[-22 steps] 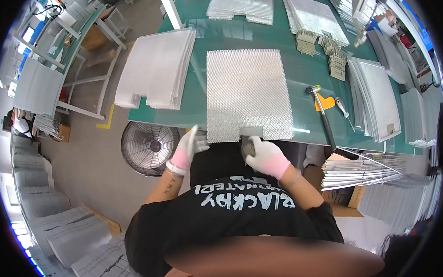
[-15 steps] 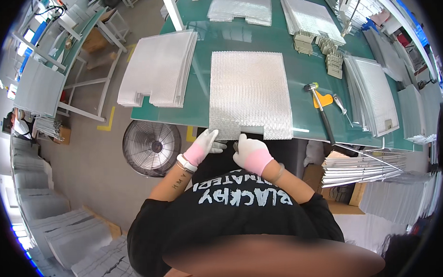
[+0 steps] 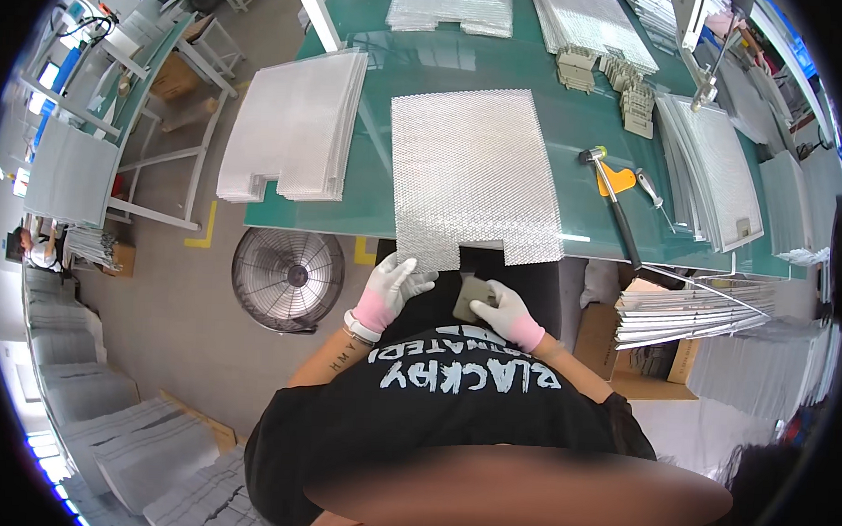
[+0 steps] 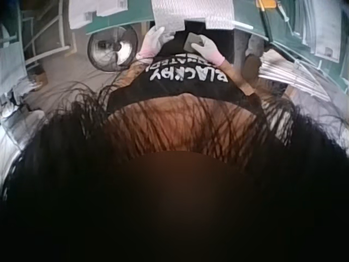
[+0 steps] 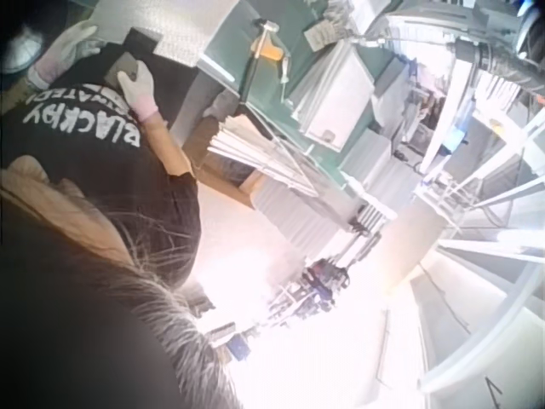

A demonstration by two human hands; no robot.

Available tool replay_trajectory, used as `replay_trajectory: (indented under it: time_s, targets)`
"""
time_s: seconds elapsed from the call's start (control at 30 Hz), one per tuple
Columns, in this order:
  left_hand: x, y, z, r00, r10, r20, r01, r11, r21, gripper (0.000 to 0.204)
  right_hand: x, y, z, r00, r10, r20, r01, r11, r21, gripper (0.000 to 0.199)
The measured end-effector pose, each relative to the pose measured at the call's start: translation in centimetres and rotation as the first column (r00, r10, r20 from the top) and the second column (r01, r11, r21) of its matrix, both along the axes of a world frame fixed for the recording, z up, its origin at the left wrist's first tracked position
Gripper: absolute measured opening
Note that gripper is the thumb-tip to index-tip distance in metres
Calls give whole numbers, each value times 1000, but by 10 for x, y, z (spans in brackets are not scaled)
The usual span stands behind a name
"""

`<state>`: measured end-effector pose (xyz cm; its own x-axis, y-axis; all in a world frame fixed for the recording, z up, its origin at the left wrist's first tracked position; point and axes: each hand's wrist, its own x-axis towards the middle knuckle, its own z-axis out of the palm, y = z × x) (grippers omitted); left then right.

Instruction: Assemble a mesh filter by attaching a frame and using a power screwdriver.

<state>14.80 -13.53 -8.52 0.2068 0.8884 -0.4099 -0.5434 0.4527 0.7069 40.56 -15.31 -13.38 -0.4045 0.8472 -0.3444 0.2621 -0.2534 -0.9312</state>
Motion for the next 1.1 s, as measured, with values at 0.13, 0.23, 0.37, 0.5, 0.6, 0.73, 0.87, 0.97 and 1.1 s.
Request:
replay_trajectory:
  time_s: [0.13, 0.23, 0.37, 0.5, 0.6, 0.73, 0.87, 0.97, 1.1]
  targets:
    - [7, -18, -13, 997, 64, 43, -62, 997, -51, 33, -1, 0, 0, 735, -397, -549, 125, 876, -466, 28]
    - [26, -28, -34, 957, 153, 247, -103, 973, -206, 35, -8, 4, 2, 595, -477, -647, 69, 832, -550, 27]
    - [54, -9, -32, 943, 98, 317, -33, 978, -204, 36, -18, 11, -5, 474, -505, -721, 62, 836, -545, 26]
    - [47, -9, -68, 987, -63, -145, 114, 921, 373, 37, -18, 14, -1, 415, -488, -768, 34, 852, -523, 28]
    - [45, -9, -70, 862, 14, -506, 276, 825, 493, 38, -18, 13, 7, 503, -465, -729, 105, 870, -482, 29]
    - [56, -8, -47, 993, 7, -117, 8, 992, 126, 34, -17, 13, 12, 684, -528, -503, 356, 844, -402, 28]
    - [61, -6, -33, 995, 73, 71, -70, 996, -47, 31, -16, 14, 16, 686, -513, -516, 341, 853, -394, 27]
    - [61, -8, -37, 996, 80, 44, -77, 995, -57, 31, -19, 13, 26, 790, -476, -387, 417, 879, -231, 26]
    - [63, -12, -43, 997, 34, -70, -42, 993, -111, 34, -17, 17, 21, 780, -465, -418, 372, 883, -287, 26]
